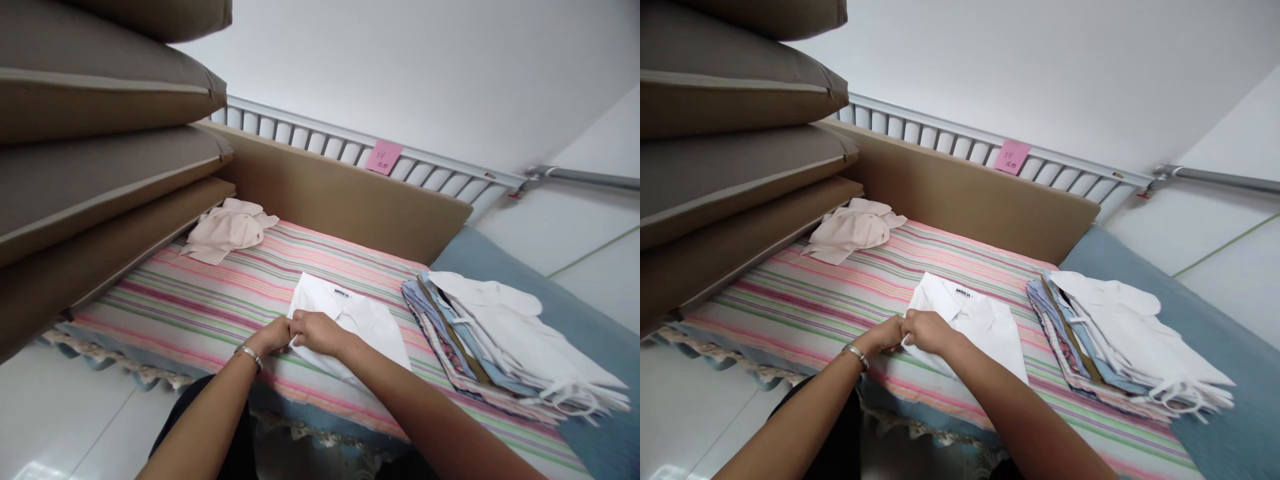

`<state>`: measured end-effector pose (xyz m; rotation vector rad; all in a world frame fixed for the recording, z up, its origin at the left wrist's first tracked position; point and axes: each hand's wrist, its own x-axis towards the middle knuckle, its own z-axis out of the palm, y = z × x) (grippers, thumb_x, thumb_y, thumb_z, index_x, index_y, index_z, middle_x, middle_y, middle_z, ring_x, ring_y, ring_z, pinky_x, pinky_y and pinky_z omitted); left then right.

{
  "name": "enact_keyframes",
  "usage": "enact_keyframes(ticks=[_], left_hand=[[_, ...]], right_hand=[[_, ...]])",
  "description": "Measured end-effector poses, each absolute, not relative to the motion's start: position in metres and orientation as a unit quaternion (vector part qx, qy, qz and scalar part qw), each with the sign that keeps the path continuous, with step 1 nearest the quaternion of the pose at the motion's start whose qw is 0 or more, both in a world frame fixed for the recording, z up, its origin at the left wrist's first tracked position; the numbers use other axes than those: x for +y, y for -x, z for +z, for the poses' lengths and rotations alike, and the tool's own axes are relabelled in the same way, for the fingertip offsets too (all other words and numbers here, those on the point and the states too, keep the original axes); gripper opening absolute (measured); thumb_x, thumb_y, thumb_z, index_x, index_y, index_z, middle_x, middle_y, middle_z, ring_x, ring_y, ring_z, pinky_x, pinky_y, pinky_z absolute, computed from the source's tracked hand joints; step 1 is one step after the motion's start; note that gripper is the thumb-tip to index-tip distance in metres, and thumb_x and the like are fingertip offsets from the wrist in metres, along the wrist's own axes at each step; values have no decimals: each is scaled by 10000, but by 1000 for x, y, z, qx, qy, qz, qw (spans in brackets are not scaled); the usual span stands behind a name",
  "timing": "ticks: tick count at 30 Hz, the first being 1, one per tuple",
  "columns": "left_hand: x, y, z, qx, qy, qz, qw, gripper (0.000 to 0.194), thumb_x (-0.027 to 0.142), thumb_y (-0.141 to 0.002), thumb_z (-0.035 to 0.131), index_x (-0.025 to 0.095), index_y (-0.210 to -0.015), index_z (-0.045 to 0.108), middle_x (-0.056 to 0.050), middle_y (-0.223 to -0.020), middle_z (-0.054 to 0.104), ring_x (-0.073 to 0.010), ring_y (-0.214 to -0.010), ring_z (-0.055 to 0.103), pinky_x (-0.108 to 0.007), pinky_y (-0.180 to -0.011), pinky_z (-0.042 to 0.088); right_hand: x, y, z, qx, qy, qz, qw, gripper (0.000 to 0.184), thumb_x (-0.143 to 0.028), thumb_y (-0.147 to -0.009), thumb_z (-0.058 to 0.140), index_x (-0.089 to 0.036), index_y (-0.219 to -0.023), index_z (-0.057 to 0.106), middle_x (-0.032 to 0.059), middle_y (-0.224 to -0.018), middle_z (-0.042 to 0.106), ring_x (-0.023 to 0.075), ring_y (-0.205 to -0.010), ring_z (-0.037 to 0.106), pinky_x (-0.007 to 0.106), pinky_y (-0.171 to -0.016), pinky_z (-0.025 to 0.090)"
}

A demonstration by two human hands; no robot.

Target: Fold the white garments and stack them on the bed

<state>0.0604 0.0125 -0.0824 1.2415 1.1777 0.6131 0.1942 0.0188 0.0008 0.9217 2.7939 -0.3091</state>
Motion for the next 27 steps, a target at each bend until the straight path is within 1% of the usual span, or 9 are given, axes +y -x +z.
enact_keyframes(ticks=[2, 4, 7, 9, 11, 15, 19, 22, 27], left_hand=[[11, -56, -80, 496, -546, 230, 636, 93, 169, -535, 566, 160, -463, 508, 80, -267, 359, -47, -275, 301, -196, -366, 190], [9, -49, -77, 474, -543, 198, 664, 28, 172, -519, 563, 156, -523, 540, 54, -316, 441, -83, -308, 416, -195, -368, 235], [4, -38, -72, 439, -526, 172, 708, 193, 183, -505, 562, 157, -696, 578, 10, -546, 612, -121, -452, 578, -187, -389, 299], [1, -33, -70, 421, -500, 182, 734, 297, 185, -502, 582, 169, -798, 564, 19, -669, 637, -98, -468, 584, -178, -386, 305], [-3, -31, -70, 415, -480, 211, 743, 320, 215, -522, 624, 173, -829, 541, 48, -647, 602, -70, -421, 543, -171, -366, 287], [-8, -32, -75, 414, -505, 222, 724, 319, 381, -584, 683, 165, -758, 525, 85, -471, 483, -62, -358, 471, -169, -339, 259], [-8, -37, -84, 460, -528, 202, 685, 312, 438, -589, 644, 184, -646, 473, 98, -405, 410, -76, -316, 451, -176, -305, 213], [-4, -39, -89, 491, -527, 192, 666, 251, 415, -642, 550, 208, -600, 415, 115, -352, 315, -93, -284, 438, -181, -290, 191], [3, -46, -92, 524, -530, 171, 645, 117, 237, -715, 424, 214, -611, 378, 112, -376, 321, -110, -270, 466, -187, -285, 187]], right_hand=[[21, -195, -1, 939, -312, -102, 101, 136, -311, -774, 635, -217, -868, 665, -10, -905, 595, 118, -760, 560, 215, -623, 348], [27, -194, -1, 942, -307, -87, 108, 137, -301, -809, 583, -227, -900, 654, -9, -924, 599, 118, -759, 565, 214, -611, 351], [50, -193, 4, 946, -296, -14, 129, 236, -174, -830, 490, -254, -1008, 623, -4, -1007, 606, 122, -810, 578, 217, -623, 370], [70, -192, 8, 943, -292, 35, 157, 297, -111, -797, 483, -252, -1017, 624, 12, -1039, 607, 146, -848, 580, 234, -644, 385], [89, -188, 9, 940, -286, 60, 177, 270, -111, -787, 500, -239, -975, 645, 41, -1063, 605, 185, -916, 568, 264, -692, 400], [121, -177, 3, 937, -272, 82, 206, 204, -136, -802, 527, -232, -897, 680, 70, -1106, 602, 233, -1039, 515, 325, -818, 397], [144, -170, -7, 926, -278, 100, 237, 115, -136, -753, 604, -203, -774, 695, 90, -1065, 635, 266, -1074, 500, 372, -887, 380], [158, -169, -13, 915, -295, 105, 256, 86, -116, -700, 651, -185, -729, 694, 114, -1025, 658, 287, -1041, 526, 415, -889, 387], [166, -164, -25, 903, -334, 92, 254, 79, -110, -689, 661, -167, -731, 696, 132, -1017, 671, 293, -1037, 550, 427, -890, 403]])
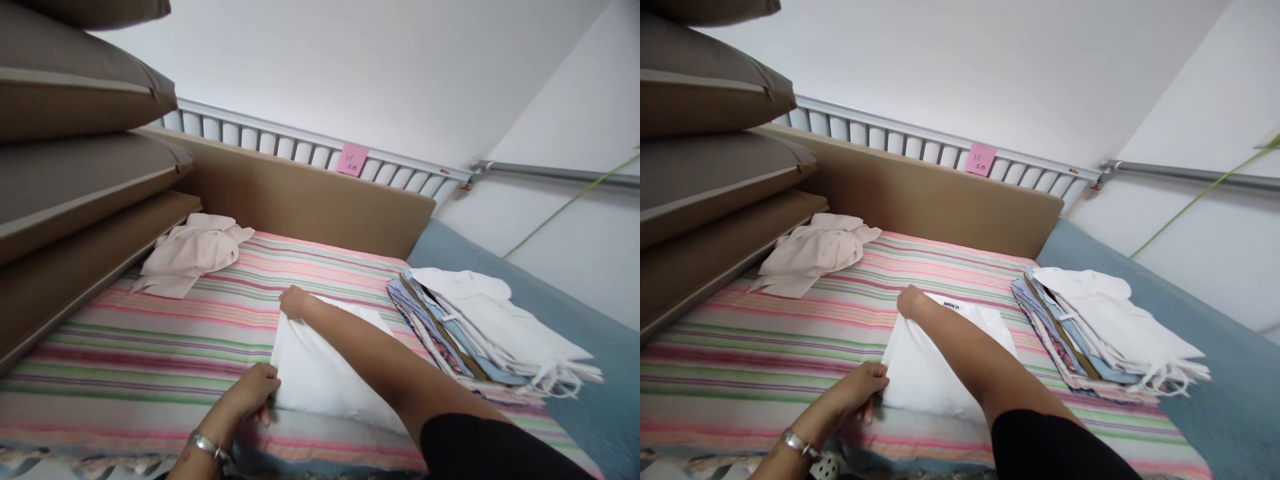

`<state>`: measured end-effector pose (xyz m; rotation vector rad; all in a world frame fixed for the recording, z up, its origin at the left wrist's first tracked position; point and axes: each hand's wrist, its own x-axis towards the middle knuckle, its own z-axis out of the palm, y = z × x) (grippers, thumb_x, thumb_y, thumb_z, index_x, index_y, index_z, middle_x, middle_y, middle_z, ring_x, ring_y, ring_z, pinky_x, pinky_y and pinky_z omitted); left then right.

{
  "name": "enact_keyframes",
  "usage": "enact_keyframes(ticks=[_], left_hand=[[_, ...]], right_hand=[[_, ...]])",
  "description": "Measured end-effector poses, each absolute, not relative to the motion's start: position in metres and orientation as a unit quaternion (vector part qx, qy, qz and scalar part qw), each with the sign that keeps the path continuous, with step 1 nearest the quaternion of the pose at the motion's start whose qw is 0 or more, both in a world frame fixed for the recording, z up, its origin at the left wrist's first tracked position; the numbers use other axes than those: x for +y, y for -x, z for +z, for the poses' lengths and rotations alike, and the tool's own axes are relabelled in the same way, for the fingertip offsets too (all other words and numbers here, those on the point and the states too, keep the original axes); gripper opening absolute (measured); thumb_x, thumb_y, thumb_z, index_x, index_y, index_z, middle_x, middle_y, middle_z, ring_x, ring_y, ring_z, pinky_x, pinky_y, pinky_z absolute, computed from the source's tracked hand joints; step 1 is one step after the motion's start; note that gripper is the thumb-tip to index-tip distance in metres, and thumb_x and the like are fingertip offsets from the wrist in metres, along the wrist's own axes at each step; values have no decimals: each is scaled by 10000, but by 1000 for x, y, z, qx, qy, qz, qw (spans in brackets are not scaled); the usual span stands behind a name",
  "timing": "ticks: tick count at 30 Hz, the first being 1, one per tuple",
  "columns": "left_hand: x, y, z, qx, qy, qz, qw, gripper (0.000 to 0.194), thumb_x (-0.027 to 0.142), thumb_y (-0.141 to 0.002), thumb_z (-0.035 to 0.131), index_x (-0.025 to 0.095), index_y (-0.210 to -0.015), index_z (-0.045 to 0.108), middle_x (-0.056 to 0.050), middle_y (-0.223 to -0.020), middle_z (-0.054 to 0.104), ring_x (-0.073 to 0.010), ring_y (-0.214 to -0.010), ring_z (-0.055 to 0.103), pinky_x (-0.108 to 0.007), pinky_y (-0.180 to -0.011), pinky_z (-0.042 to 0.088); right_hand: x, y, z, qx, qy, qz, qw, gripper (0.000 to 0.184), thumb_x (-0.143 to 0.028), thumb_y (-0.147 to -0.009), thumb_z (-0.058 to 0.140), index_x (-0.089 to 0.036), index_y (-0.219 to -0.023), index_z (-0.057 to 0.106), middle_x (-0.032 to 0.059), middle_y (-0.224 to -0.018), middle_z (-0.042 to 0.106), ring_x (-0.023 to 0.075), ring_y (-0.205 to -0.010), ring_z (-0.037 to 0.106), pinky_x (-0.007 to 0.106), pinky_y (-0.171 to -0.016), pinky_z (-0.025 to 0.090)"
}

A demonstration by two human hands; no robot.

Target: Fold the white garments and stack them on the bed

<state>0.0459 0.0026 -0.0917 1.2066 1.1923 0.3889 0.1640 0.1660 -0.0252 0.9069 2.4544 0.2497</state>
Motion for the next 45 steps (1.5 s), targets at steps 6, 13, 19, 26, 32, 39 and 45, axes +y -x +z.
enact_keyframes(ticks=[6, 13, 19, 26, 32, 39, 45], left_hand=[[4, -47, -82, 550, -512, 178, 636, 88, 195, -737, 407, 214, -653, 394, 101, -405, 387, -129, -296, 506, -189, -287, 197], [3, -34, -71, 590, -512, 279, 559, 160, 304, -647, 534, 189, -575, 448, 55, -464, 500, -81, -322, 439, -201, -321, 273], [-10, -41, -87, 565, -558, 226, 565, 275, 421, -543, 617, 188, -559, 470, 55, -500, 493, -115, -408, 496, -217, -357, 326], [-10, -37, -112, 583, -537, 237, 562, 442, 556, -446, 675, 198, -600, 465, 73, -450, 461, -104, -374, 442, -213, -369, 299], [-13, -34, -116, 591, -441, 293, 609, 560, 698, -408, 648, 193, -582, 483, 47, -461, 492, -75, -356, 393, -214, -378, 288], [-31, -46, -96, 528, -482, 276, 642, 530, 684, -462, 619, 178, -522, 471, 73, -353, 365, -46, -312, 308, -195, -369, 185], [-40, -47, -87, 553, -472, 277, 628, 477, 642, -519, 591, 177, -568, 492, 74, -351, 374, -66, -321, 334, -229, -406, 302]], right_hand=[[163, -167, -29, 902, -382, 53, 193, 75, -136, -679, 698, -172, -745, 691, 123, -1041, 668, 289, -1064, 557, 433, -920, 404], [121, -219, -6, 882, -469, 6, -46, 318, -280, -889, 466, -231, -1191, 552, 93, -1420, 398, 225, -1262, 405, 414, -1004, 359], [26, -364, -17, 674, -618, -102, -391, 249, -304, -812, 462, -216, -955, 645, 68, -1079, 649, 210, -1036, 574, 378, -927, 427], [-87, -435, -84, 367, -725, -339, -475, 228, -340, -650, 526, -184, -772, 640, -3, -633, 609, 165, -608, 568, 249, -493, 426], [-96, -428, -88, 310, -678, -416, -520, 245, -398, -687, 568, -171, -756, 628, -19, -627, 576, 107, -565, 519, 195, -471, 382], [-93, -432, -79, 311, -645, -514, -472, 207, -378, -741, 604, -172, -750, 590, -41, -535, 506, 66, -451, 447, 152, -397, 286], [-94, -437, -85, 294, -627, -560, -454, 162, -290, -734, 640, -189, -836, 564, -36, -594, 533, 76, -507, 531, 143, -404, 335]])
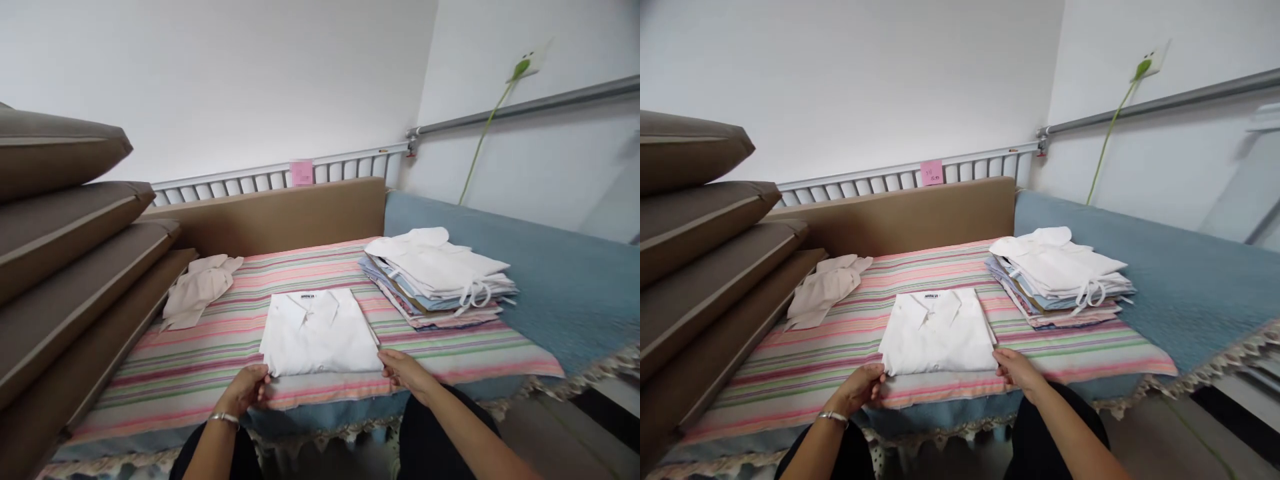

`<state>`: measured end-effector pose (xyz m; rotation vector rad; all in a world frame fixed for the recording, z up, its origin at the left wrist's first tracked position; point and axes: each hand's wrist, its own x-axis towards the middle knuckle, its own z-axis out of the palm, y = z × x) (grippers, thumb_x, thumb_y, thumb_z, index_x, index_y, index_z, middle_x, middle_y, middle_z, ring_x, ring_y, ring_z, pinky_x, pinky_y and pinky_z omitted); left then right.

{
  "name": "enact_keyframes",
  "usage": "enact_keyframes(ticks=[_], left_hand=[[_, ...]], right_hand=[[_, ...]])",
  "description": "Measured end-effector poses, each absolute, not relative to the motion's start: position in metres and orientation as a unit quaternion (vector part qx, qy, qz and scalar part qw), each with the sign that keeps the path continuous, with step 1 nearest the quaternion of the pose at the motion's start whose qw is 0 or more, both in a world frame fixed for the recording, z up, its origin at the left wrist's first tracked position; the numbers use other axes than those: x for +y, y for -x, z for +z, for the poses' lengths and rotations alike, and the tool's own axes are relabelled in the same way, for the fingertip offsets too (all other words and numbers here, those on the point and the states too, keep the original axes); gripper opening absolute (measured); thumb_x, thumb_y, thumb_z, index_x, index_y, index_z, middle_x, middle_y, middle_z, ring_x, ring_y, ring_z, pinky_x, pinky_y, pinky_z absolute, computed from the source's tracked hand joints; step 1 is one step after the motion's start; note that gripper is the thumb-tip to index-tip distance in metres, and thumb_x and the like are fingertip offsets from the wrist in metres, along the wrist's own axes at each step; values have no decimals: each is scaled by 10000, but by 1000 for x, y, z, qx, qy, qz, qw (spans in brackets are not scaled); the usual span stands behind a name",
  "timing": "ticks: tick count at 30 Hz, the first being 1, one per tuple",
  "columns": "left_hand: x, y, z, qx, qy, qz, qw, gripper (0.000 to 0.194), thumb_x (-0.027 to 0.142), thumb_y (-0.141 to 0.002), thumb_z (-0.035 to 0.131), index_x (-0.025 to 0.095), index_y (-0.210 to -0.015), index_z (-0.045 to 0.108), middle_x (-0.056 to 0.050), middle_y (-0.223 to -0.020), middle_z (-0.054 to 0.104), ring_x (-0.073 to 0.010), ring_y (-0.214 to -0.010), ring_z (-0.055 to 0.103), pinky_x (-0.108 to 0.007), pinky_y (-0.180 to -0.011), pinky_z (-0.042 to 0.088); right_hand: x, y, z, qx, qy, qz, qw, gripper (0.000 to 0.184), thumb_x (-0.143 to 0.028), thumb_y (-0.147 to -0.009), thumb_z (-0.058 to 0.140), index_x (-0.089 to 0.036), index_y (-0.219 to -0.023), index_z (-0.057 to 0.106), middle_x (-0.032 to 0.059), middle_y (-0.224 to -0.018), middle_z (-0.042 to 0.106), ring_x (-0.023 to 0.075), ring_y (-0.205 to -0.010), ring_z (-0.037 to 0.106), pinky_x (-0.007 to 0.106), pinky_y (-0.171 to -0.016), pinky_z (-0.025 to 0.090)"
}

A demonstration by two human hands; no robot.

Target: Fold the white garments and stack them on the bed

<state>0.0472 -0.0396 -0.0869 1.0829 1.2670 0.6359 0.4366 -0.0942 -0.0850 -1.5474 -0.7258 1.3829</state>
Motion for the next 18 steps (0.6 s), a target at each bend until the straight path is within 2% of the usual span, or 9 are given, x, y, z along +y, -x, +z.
enact_keyframes(ticks=[3, 7, 12, 15, 18], left_hand=[[-40, -53, -88, 573, -497, 271, 593, 424, 593, -527, 597, 187, -546, 477, 80, -331, 358, -62, -295, 282, -229, -388, 256], [-37, -60, -86, 628, -526, 283, 498, 258, 424, -638, 515, 207, -520, 439, 80, -321, 322, -83, -299, 270, -238, -405, 207], [-35, -56, -75, 688, -559, 320, 334, 118, 209, -604, 545, 196, -532, 453, 34, -493, 466, -116, -510, 437, -245, -536, 261], [-37, -56, -74, 705, -565, 315, 292, 134, 188, -612, 546, 201, -509, 460, 17, -499, 465, -151, -595, 483, -259, -578, 264], [-41, -59, -77, 706, -558, 307, 311, 202, 212, -613, 554, 204, -458, 425, 24, -450, 424, -146, -558, 470, -259, -564, 264]], right_hand=[[-93, -437, -91, -310, 633, 566, 428, 136, -293, -780, 583, -191, -857, 537, -47, -522, 509, 72, -452, 506, 138, -392, 324], [-91, -434, -98, -331, 630, 564, 418, 149, -347, -802, 522, -208, -833, 483, -48, -455, 507, 81, -393, 482, 148, -383, 317], [-85, -430, -103, -343, 667, 503, 429, 163, -365, -760, 511, -207, -778, 476, -39, -455, 532, 107, -405, 533, 185, -424, 381], [-82, -427, -107, -355, 671, 480, 440, 121, -331, -764, 481, -211, -759, 465, -55, -431, 505, 115, -418, 548, 192, -441, 404], [-82, -427, -106, -349, 679, 486, 425, 122, -330, -768, 496, -211, -762, 471, -58, -408, 492, 114, -386, 529, 190, -421, 391]])
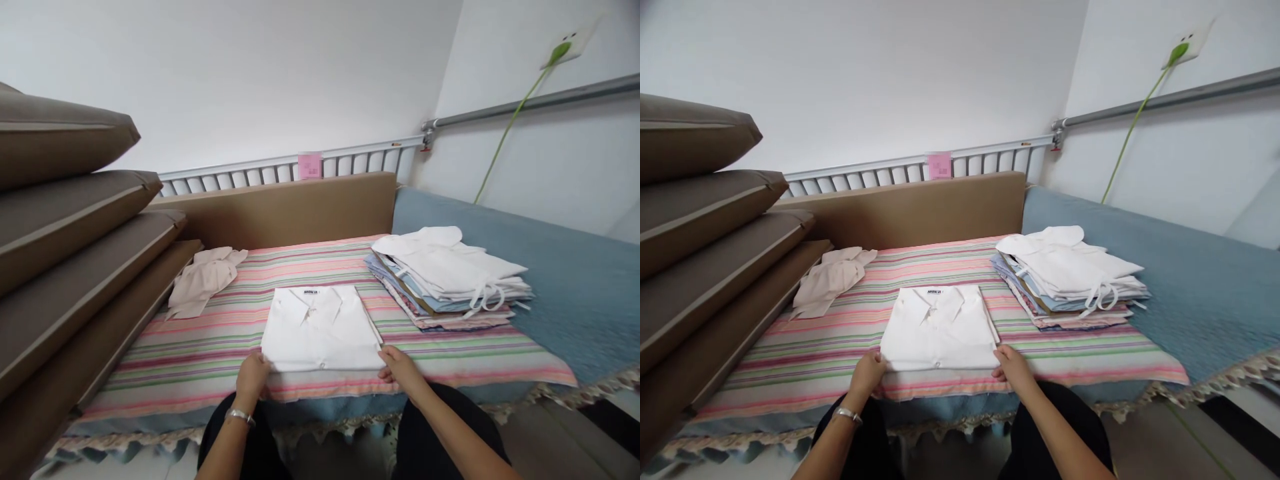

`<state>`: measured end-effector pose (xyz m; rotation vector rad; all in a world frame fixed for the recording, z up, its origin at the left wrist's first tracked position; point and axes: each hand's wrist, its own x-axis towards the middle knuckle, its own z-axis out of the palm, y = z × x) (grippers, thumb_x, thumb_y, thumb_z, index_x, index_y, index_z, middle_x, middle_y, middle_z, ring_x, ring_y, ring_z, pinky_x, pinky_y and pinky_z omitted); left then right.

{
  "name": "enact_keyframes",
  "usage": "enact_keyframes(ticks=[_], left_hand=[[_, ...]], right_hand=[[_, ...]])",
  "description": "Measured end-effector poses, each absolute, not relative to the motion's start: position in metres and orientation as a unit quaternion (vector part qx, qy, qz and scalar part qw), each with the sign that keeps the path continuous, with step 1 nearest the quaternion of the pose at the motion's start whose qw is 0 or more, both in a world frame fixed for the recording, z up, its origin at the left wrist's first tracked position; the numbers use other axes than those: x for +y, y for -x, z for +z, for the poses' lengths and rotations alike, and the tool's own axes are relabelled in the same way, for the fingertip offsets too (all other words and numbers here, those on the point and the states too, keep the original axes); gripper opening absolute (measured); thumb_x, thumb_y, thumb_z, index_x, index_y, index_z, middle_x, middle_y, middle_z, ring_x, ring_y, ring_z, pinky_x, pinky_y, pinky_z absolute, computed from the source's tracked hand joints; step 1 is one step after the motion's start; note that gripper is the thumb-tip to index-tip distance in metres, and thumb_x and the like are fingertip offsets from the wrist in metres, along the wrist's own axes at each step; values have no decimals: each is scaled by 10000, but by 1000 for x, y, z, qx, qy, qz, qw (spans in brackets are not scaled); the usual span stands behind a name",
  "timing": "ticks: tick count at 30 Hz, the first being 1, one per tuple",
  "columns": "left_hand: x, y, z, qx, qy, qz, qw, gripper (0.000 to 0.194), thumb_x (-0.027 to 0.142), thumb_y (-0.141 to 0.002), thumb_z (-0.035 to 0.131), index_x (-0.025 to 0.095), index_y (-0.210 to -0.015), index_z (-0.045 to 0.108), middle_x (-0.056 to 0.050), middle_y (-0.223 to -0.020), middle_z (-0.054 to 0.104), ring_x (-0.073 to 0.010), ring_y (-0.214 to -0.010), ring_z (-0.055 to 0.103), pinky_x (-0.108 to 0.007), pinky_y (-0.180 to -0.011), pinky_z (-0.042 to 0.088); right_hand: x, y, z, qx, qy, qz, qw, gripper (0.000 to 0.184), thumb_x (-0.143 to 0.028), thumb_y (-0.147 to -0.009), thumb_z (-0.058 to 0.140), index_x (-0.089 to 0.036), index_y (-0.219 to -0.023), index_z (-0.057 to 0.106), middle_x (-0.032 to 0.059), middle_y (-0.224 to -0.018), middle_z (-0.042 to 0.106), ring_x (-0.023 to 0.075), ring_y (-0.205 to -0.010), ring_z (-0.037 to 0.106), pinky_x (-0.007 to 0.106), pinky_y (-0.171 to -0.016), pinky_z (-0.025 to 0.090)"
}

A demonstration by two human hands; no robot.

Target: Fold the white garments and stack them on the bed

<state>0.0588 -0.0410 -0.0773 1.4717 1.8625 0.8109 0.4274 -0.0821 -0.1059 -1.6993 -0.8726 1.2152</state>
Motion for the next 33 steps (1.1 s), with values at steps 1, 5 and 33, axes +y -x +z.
enact_keyframes(ticks=[1, 5, 33], left_hand=[[-43, -59, -79, 700, -553, 309, 329, 215, 246, -620, 558, 203, -461, 421, 29, -446, 422, -136, -533, 456, -253, -550, 267], [-49, -51, -82, 652, -533, 312, 439, 365, 532, -685, 464, 199, -538, 467, 52, -406, 413, -101, -407, 368, -236, -472, 263], [-46, -53, -81, 657, -575, 364, 325, 544, 728, -490, 606, 195, -555, 523, 44, -456, 477, -114, -437, 406, -252, -461, 285]], right_hand=[[-83, -428, -104, -348, 680, 491, 418, 136, -342, -771, 509, -209, -772, 482, -51, -416, 504, 115, -390, 534, 189, -420, 391], [-90, -432, -93, -322, 639, 538, 445, 221, -416, -804, 526, -200, -855, 525, -7, -591, 599, 110, -491, 589, 184, -443, 417], [-88, -417, -92, -370, 693, 454, 421, 105, -196, -799, 445, -193, -697, 470, -87, -392, 453, 57, -326, 402, 147, -369, 259]])
